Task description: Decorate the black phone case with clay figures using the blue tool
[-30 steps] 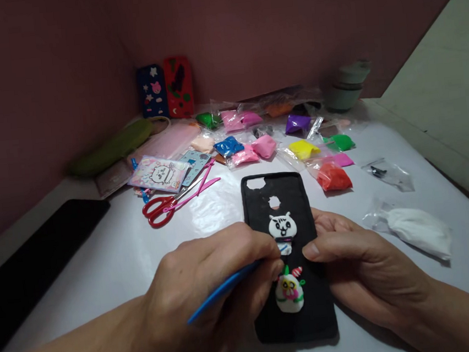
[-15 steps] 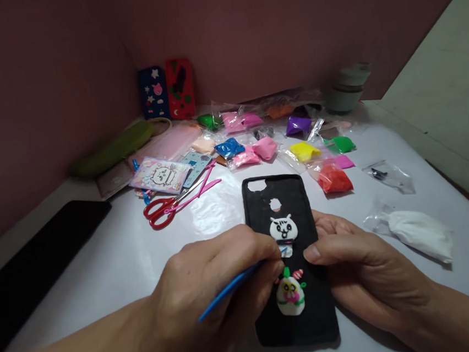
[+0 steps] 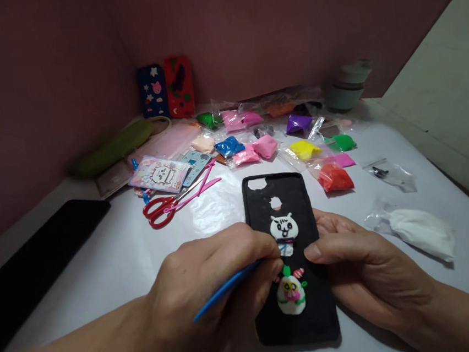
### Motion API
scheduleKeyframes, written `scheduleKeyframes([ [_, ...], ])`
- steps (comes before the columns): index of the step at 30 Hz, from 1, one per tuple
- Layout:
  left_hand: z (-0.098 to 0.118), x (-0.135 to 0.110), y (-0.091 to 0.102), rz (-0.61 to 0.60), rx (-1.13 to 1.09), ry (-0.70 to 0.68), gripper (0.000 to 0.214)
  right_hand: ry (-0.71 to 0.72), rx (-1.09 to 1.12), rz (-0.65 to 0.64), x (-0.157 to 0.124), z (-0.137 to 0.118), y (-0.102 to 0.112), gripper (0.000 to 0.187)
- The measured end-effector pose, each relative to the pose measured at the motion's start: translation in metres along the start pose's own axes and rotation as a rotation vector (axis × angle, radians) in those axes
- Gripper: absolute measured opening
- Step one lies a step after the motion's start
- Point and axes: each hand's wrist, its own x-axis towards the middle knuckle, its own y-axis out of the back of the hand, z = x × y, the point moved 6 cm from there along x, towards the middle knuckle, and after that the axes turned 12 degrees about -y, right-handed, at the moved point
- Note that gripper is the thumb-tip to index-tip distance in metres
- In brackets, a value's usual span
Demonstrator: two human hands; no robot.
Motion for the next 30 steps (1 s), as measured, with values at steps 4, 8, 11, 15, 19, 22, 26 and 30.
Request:
scheduleKeyframes([
  [4, 0.0005, -0.0025, -0.0018, -0.008, -0.001, -0.015, 0.013, 0.003, -0.002, -0.013, -0.0003, 0.0001, -0.0010, 0.032],
  [8, 0.0005, -0.0040, -0.0005, -0.012, -0.008, -0.019, 0.012, 0.000, -0.019, 0.005, -0.0005, 0.0006, -0.0006, 0.032],
  [11, 0.0007, -0.0017, 0.0016, -0.017, -0.005, -0.013, 0.011, -0.008, -0.023, 0.030, -0.0007, 0.0009, 0.0004, 0.032],
  [15, 0.0025, 0.0005, 0.0014, -0.016, 0.007, -0.028, 0.011, -0.018, -0.032, 0.041, -0.0008, 0.0012, -0.0001, 0.030],
  [19, 0.0005, -0.0030, -0.0021, -0.016, 0.013, -0.017, 0.012, -0.009, -0.036, 0.011, -0.0005, 0.0002, -0.0027, 0.029],
  [22, 0.0005, -0.0040, -0.0028, -0.018, 0.001, -0.016, 0.012, -0.003, -0.025, 0.008, -0.0003, -0.0005, -0.0022, 0.030],
  [26, 0.0023, 0.0000, 0.0012, -0.011, -0.010, -0.012, 0.011, -0.007, -0.015, -0.001, -0.0008, 0.0004, -0.0019, 0.032],
  [30, 0.0025, 0.0020, 0.0018, -0.025, -0.006, -0.012, 0.012, -0.005, -0.002, -0.016, -0.0015, 0.0004, -0.0041, 0.035],
])
